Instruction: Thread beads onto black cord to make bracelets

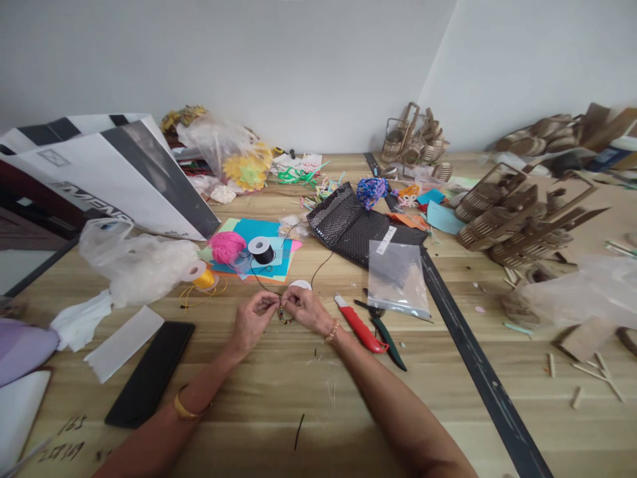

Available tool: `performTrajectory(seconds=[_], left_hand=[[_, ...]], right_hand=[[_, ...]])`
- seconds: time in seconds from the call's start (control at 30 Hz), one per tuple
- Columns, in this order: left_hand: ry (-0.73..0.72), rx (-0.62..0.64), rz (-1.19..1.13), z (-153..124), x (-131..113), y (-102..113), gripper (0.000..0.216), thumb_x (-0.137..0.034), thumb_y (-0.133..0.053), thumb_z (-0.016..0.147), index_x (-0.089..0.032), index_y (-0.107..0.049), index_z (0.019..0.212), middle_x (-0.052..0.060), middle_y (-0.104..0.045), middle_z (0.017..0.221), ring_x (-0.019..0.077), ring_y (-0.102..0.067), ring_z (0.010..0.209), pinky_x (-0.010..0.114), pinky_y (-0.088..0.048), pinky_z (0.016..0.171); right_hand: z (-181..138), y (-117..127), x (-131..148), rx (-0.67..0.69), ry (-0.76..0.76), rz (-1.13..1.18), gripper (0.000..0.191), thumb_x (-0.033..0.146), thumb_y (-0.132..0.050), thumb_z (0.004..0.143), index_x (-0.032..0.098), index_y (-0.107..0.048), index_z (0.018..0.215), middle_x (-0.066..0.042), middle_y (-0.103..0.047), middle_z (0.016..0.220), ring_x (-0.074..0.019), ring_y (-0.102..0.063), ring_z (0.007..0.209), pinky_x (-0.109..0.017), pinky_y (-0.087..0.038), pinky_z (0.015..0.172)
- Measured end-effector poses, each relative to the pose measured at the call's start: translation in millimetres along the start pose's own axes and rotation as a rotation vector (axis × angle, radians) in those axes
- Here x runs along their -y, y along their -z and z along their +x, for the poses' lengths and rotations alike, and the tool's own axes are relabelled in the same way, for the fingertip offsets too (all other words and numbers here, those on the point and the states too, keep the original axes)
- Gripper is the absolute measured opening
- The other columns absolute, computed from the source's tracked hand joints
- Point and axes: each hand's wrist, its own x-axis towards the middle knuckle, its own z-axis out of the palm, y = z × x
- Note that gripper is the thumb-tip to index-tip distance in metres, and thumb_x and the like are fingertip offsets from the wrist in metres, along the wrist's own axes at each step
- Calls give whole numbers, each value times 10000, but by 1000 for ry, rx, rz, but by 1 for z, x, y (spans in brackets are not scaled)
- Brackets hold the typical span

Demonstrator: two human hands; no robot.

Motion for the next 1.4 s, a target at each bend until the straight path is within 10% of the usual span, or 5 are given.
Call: performTrajectory(seconds=[0.33,0.7,1.4], left_hand=[[-140,-35,169,-2,8,1,175,-155,-638,734,-216,-644,899,17,-700,757,152,-653,694,254,-517,714],[-670,-34,523,-1,9,5,138,-138,-521,882,-174,-654,883,56,-698,800,152,-656,753,246,-522,721],[-492,32,365,0,14,3,160,-156,-516,868,-182,-670,836,60,-693,818,156,-646,776,257,-504,746]], right_hand=[[0,-1,4,-17,-33,27,144,280,-532,826,151,-561,770,29,-478,617,-91,-408,562,-191,-312,518],[1,-3,1,-24,-32,68,123,266,-525,794,156,-555,747,41,-439,595,-89,-377,548,-199,-293,513],[0,-1,3,-31,0,15,139,262,-514,819,151,-554,746,37,-437,612,-91,-378,560,-204,-294,525]])
